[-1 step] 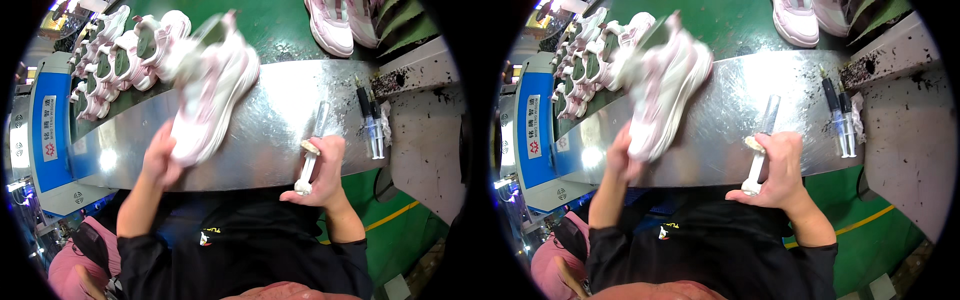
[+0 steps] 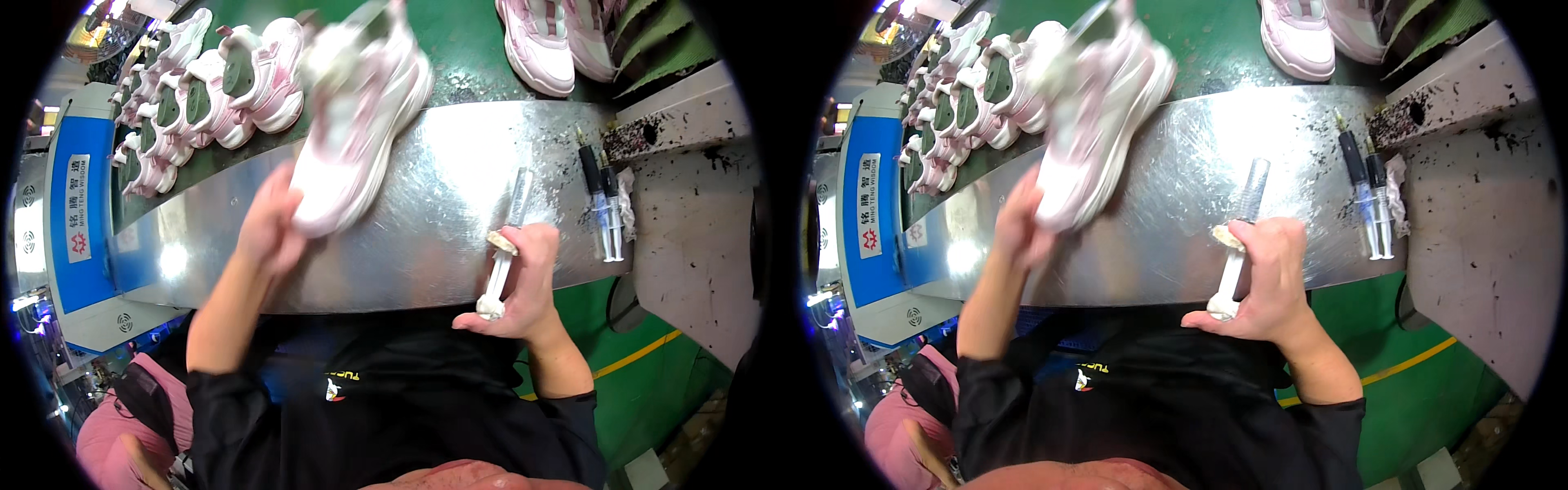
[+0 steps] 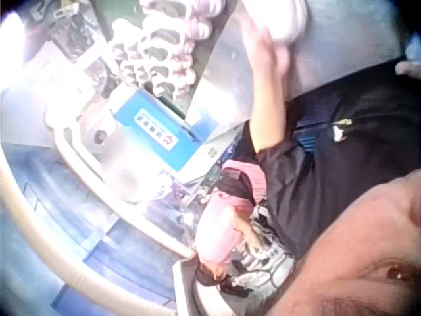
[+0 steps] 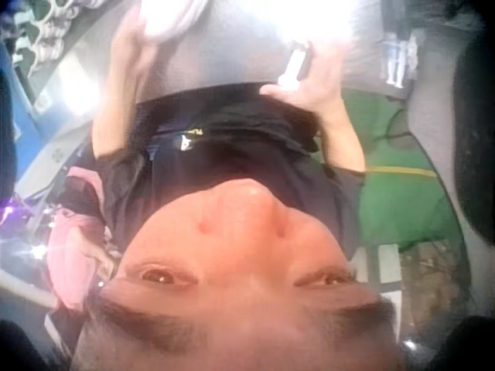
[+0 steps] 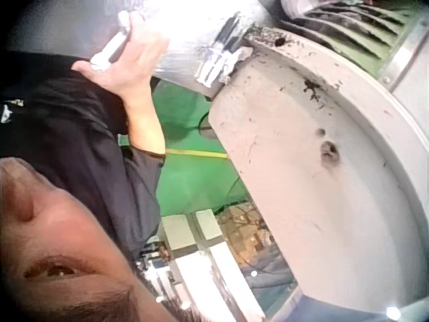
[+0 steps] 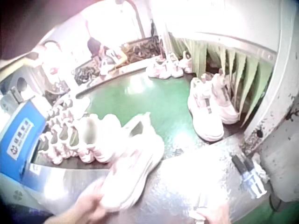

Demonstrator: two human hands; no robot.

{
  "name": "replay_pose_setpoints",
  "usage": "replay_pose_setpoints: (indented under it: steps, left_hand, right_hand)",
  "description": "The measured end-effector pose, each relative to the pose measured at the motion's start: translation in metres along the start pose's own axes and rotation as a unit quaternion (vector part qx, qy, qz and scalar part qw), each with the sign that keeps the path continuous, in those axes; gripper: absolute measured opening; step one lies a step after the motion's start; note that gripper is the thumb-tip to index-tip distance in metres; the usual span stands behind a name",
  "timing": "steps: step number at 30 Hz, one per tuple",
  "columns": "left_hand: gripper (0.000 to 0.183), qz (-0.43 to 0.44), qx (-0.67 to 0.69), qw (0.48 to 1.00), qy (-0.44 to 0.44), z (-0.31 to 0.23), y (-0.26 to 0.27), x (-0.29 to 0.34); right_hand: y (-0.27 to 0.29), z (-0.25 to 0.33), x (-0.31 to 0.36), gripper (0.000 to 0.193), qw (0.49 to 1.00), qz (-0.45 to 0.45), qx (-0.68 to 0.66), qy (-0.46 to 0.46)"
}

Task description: The person repeatedly picks up pink and white sneakers from a conveyor belt, inserts a syringe into the heel, and injects a clear liquid. After each injection, the shoe is placed back on the belt. The process is repeated for multiple shoes in a continuous loop.

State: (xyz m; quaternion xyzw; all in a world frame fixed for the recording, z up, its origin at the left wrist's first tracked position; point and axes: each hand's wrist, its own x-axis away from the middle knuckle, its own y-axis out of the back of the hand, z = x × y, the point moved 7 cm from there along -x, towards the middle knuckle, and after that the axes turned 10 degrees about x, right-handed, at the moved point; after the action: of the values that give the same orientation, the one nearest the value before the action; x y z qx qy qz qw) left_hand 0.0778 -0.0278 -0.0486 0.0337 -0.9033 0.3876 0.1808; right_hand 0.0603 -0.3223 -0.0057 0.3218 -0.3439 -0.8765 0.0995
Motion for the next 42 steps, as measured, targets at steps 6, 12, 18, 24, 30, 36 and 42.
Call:
replay_pose_setpoints:
  steps: [6,12,18,24,30,36,42]
  left_hand:
    - [0.041,0.033,-0.116,0.992,-0.022,0.017,-0.088,-0.187]
    - [0.041,0.016,-0.562,0.821,-0.096,-0.002,-0.084,-0.160]
    - [0.048,-0.085,-0.390,0.834,-0.381,-0.078,0.024,-0.035]
    - [0.091,-0.112,-0.431,0.803,-0.395,-0.109,0.058,-0.086]
    - [0.078,-0.154,-0.324,0.877,-0.319,-0.133,0.051,-0.090]
    - [0.072,-0.029,-0.373,0.892,-0.254,-0.089,0.017,0.045]
    - [0.103,-0.010,-0.411,0.880,-0.235,-0.032,0.004,0.116]
  right_hand:
    - [-0.008,0.010,-0.005,0.093,0.997,0.022,0.052,0.045]
    - [-0.007,0.022,0.012,0.079,0.984,0.084,0.095,0.122]
    - [0.005,0.031,0.035,0.085,0.981,0.134,0.086,0.111]
    - [0.012,0.003,0.054,0.105,0.991,0.130,-0.025,-0.029]
    - [0.015,-0.006,0.065,0.114,0.986,0.126,-0.081,-0.078]
    - [0.023,-0.011,0.080,0.114,0.954,0.124,-0.197,-0.190]
    - [0.027,-0.007,0.085,0.120,0.913,0.118,-0.256,-0.295]
